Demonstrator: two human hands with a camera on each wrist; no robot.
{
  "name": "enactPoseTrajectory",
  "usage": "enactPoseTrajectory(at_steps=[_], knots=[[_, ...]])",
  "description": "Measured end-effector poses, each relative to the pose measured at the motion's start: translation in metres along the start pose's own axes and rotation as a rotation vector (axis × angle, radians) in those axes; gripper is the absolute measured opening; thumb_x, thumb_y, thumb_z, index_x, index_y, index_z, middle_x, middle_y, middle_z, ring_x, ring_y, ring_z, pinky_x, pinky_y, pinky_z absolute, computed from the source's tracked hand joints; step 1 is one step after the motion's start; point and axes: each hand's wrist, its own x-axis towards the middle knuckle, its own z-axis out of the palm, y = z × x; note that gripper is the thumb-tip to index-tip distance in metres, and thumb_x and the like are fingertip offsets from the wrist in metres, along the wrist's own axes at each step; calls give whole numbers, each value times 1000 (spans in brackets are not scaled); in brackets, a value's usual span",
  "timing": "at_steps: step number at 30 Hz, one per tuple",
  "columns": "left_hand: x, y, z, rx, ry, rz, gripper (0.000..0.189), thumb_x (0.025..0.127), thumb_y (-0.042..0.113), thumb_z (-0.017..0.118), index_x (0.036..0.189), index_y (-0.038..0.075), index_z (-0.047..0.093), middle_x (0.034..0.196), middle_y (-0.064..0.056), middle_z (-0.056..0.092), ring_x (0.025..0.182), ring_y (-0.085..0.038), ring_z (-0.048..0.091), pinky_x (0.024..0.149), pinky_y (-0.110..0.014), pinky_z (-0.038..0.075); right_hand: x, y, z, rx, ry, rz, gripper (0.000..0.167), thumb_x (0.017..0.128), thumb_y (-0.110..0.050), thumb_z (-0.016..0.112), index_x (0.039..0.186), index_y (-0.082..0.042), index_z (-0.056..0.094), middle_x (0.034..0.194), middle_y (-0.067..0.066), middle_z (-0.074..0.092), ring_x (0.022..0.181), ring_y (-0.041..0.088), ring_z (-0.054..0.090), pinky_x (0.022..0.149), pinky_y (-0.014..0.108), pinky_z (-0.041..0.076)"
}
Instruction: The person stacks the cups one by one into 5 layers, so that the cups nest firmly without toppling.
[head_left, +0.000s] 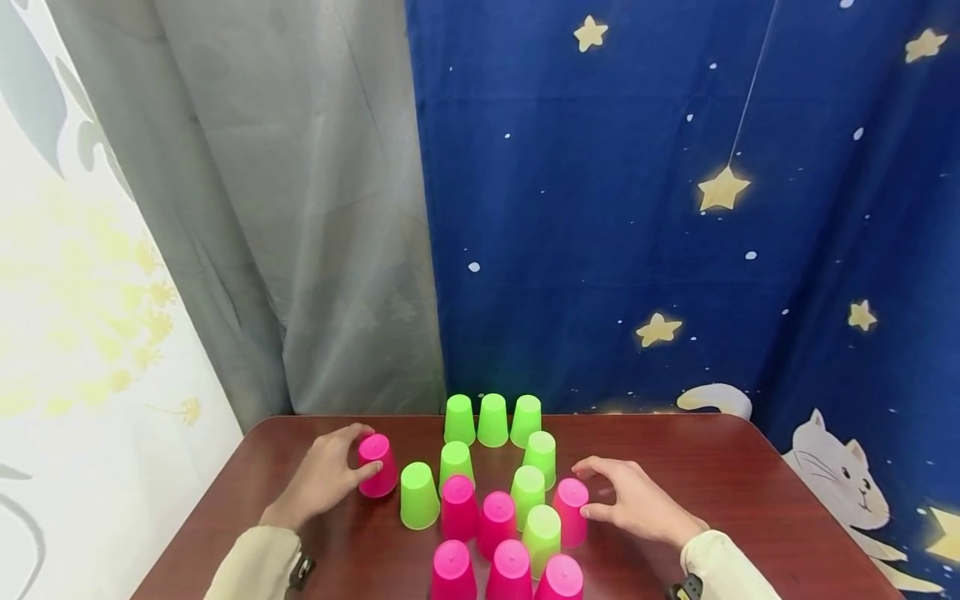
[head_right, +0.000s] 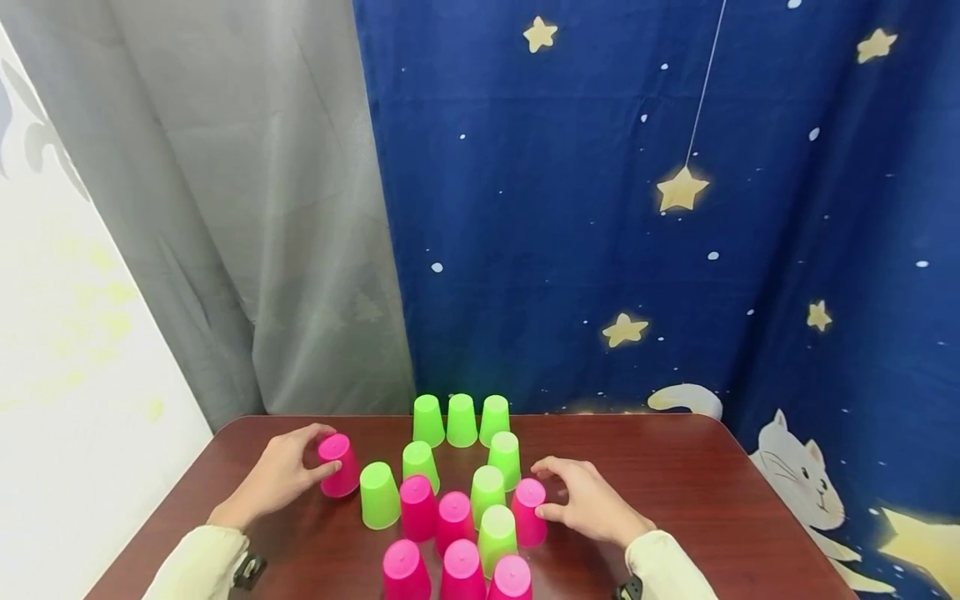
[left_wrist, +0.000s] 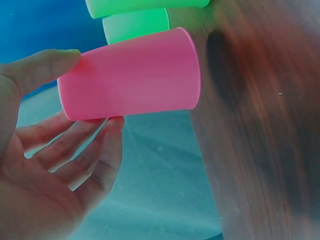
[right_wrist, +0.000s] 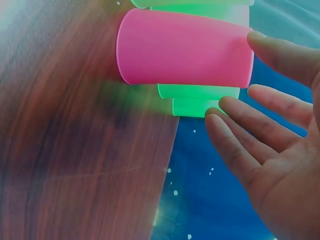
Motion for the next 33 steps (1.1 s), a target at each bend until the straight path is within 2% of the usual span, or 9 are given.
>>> enactPoseTrajectory(at_steps=[7,12,18,27,31,33], knots=[[18,-7,6,-53,-4,-37,45,81,20,83,118,3,65,105,-10,72,93,-26,66,79,-39,57,1,1,8,43,-6,-4,45,85,-23,80,124,-8,62,113,4,72,100,17,74,84,31,62],[30,-11,12,-42,-9,-25,45,81,21,83,118,2,65,104,-11,72,92,-25,66,77,-39,57,2,0,10,62,2,12,44,85,-23,80,123,-8,63,112,4,72,100,20,73,83,31,62],[47,-13,26,-53,-66,-46,46,83,23,80,121,1,64,106,-13,72,91,-24,67,78,-39,58,1,2,14,60,28,35,45,85,-22,80,123,-9,63,111,3,73,100,19,72,82,27,61],[65,2,37,-130,-133,-85,45,82,18,81,120,0,63,108,-15,71,93,-24,67,80,-40,61,0,2,21,67,67,74,45,84,-21,81,124,-9,63,108,1,73,97,13,71,82,22,59],[73,10,41,-127,-167,-111,46,82,17,82,121,1,63,108,-14,71,92,-23,66,79,-37,61,1,2,21,71,76,77,44,84,-21,81,123,-8,64,108,1,72,97,15,71,82,24,60],[77,12,42,-116,-177,-102,45,82,16,82,120,1,63,107,-14,71,92,-23,66,79,-38,61,2,2,22,77,83,72,44,84,-21,81,122,-8,64,108,1,72,97,17,72,83,27,61]])
